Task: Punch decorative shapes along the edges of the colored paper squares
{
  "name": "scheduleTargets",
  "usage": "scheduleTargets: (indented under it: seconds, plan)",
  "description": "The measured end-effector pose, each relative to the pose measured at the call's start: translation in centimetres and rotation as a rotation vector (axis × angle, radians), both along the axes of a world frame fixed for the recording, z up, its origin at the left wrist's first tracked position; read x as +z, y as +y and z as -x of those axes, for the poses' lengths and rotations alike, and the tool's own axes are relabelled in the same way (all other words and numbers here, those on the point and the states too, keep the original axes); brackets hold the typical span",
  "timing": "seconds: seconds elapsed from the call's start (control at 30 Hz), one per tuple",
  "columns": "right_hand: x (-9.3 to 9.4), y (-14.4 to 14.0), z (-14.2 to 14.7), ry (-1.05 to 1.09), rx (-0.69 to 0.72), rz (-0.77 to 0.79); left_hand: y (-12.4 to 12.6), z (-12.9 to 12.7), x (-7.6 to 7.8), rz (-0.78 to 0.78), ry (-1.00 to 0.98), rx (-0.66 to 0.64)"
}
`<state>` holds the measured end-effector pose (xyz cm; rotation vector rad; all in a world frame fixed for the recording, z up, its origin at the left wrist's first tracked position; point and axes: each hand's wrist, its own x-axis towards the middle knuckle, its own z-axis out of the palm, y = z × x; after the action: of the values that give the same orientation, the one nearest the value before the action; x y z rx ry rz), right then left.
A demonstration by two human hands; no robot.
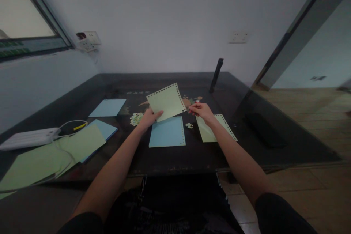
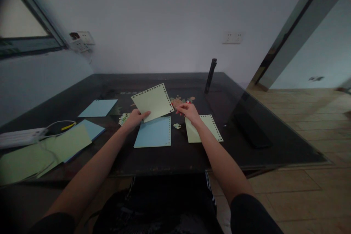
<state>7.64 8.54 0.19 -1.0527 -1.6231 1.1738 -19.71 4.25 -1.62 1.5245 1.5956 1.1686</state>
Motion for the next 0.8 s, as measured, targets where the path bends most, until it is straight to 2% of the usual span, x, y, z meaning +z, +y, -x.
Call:
scheduleTargets:
  seconds: [0.1,0.27,0.43,0.6,0.8]
  plan:
    - [-0.3,0.4,0.0,-0.036,-0.032,-0.027,0.3,0.5,-0.2,-0.012,-0.069,0.111]
    - [-0.7,1.8,0.7,-0.136,-0.083,-0.101,0.6,0.9,-0.4,-0.031,-0.162,0.178]
    - [-0.2,4.6,2.6,-0.516,-0.154,-0.309,0.6,0.9,-0.5,-0.024,-0.206,0.194]
    - [0.3,7.3,4.4,-0.857,-0.128,-0.337,0.7,0.7,-0.5,-0.022,-0.177,0.161]
    - [-0.1,9.2,5.3,-0.982,-0.009,-0.324,0.4,0.5,-0.2,-0.028,-0.117,0.159]
